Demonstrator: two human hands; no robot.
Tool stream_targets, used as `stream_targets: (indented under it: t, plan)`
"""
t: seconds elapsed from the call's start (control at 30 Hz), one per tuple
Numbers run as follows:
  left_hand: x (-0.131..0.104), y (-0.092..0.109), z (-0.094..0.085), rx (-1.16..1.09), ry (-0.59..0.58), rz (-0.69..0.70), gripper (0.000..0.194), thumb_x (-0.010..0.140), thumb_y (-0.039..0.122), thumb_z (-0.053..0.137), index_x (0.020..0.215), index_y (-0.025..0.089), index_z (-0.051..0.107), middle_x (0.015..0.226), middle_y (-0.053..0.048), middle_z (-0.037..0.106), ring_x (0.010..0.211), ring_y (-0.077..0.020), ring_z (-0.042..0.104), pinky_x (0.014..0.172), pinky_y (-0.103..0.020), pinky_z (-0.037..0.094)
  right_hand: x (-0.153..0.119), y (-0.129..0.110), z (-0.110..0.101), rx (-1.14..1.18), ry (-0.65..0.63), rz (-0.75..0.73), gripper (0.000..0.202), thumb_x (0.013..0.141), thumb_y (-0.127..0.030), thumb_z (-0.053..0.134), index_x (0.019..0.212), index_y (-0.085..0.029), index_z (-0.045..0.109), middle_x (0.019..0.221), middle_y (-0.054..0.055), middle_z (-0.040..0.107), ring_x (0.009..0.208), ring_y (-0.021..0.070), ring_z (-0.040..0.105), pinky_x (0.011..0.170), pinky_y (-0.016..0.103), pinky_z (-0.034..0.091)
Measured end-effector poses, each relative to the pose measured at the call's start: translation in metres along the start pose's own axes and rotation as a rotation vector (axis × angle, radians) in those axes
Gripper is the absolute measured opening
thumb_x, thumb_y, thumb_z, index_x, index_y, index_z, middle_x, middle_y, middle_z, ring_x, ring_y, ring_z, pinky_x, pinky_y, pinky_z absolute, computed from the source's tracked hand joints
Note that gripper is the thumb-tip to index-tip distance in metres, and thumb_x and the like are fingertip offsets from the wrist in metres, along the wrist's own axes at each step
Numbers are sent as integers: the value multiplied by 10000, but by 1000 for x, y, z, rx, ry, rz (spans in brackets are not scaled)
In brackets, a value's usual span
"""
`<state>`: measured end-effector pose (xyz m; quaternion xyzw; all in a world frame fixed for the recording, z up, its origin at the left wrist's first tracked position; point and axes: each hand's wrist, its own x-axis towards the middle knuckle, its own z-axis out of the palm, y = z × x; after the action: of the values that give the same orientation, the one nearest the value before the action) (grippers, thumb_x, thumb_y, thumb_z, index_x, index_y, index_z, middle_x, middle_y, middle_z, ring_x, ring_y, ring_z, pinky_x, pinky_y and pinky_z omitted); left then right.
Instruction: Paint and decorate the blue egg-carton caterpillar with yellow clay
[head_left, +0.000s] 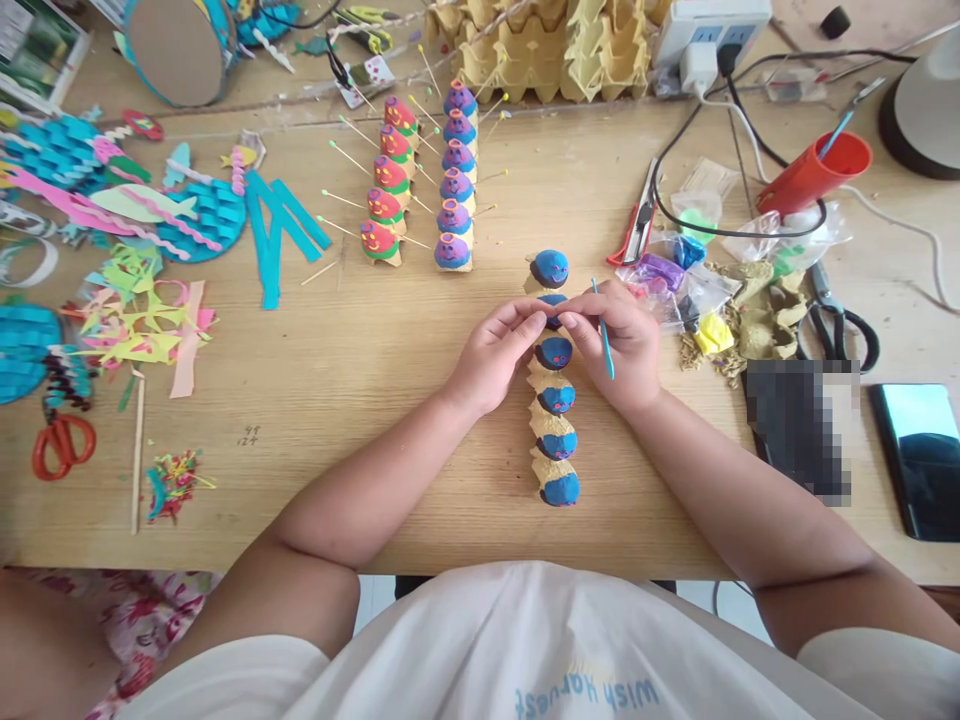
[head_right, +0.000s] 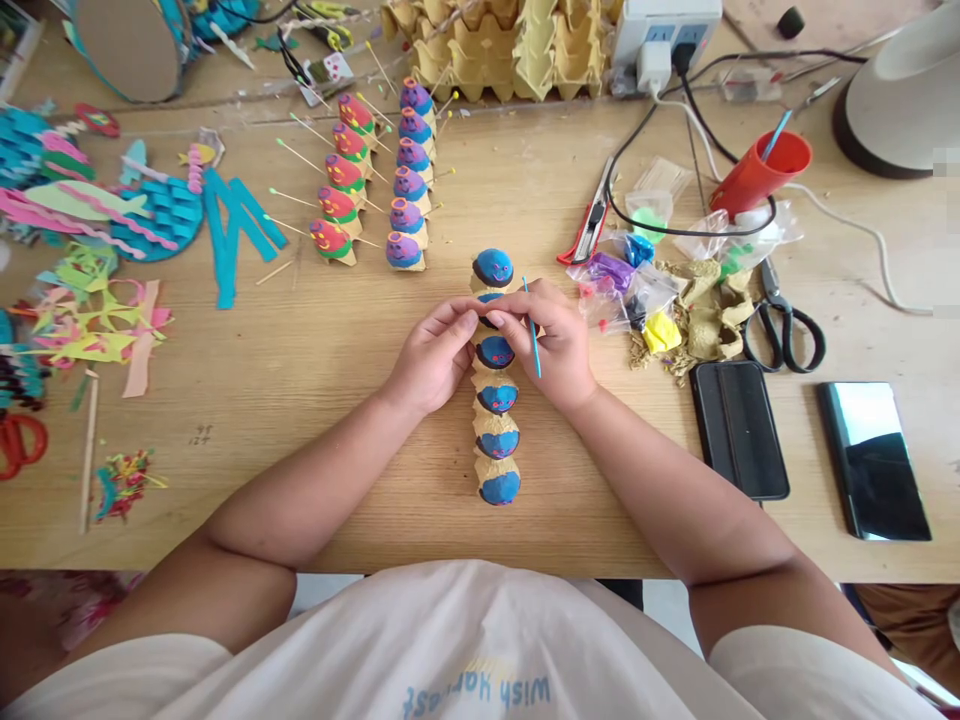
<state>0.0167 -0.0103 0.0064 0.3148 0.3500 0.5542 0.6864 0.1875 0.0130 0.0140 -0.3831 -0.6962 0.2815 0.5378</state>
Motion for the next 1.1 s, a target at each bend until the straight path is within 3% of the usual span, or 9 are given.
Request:
stream_targets:
  t: [0.3, 0.5, 0.7, 0.9, 1.0, 1.1]
  plan:
    - [1, -1, -2, 17, -18, -39, 404, 782, 550, 987, 1009, 235, 880, 1070, -44, 875, 1189, -230, 789, 1086, -337, 578, -1, 4, -1, -116, -39, -92, 214, 1057, -434, 719, 1075, -313, 895, 765, 37, 686, 740, 189, 643, 683, 372, 550]
    - [2, -2, -4, 21, -6, -41, 420, 775, 580, 982, 1012, 248, 885, 1037, -30, 871, 1065, -202, 799, 911, -294, 598, -2, 7, 0, -167, -45, -93, 234, 1062, -445, 705, 1121, -305, 883, 816, 41, 714, 782, 192, 678, 713, 360, 597]
    - [1, 2, -1, 46, -41, -36, 444, 789, 614, 958, 952, 216, 848, 1024, -40, 858, 1048, -207, 789, 934, -320, 595, -3, 9, -1, -218, -27, -96, 278, 1011, -494, 770, 1185, -289, 843, 909, 44, 745, 823, 204, 703, 773, 374, 617]
    - [0, 5, 0, 5, -4, -49, 450, 701, 521, 1041, 881, 209, 771, 870, 17, 804, 829, -126, 726, 821, -271, 573, -2, 9, -1, -215, -31, -135, 286, 1013, -502, 766, 1196, -286, 813, 904, 35, 728, 825, 202, 688, 754, 372, 597]
    - [1, 5, -1, -17, 17, -55, 414, 728, 470, 1036, 864, 207, 746, 861, 24, 794, 798, -117, 715, 795, -264, 565, -2, 7, 0, -171, -35, -129, 291, 1043, -507, 717, 1209, -284, 801, 916, 39, 723, 826, 200, 676, 771, 381, 597]
    - [3, 4, -1, -64, 61, -38, 335, 793, 421, 1001, 875, 219, 747, 893, 33, 800, 785, -109, 715, 792, -261, 563, -2, 7, 1, -60, 6, -32, 357, 1092, -572, 596, 1202, -291, 786, 869, 32, 686, 814, 200, 653, 823, 407, 597]
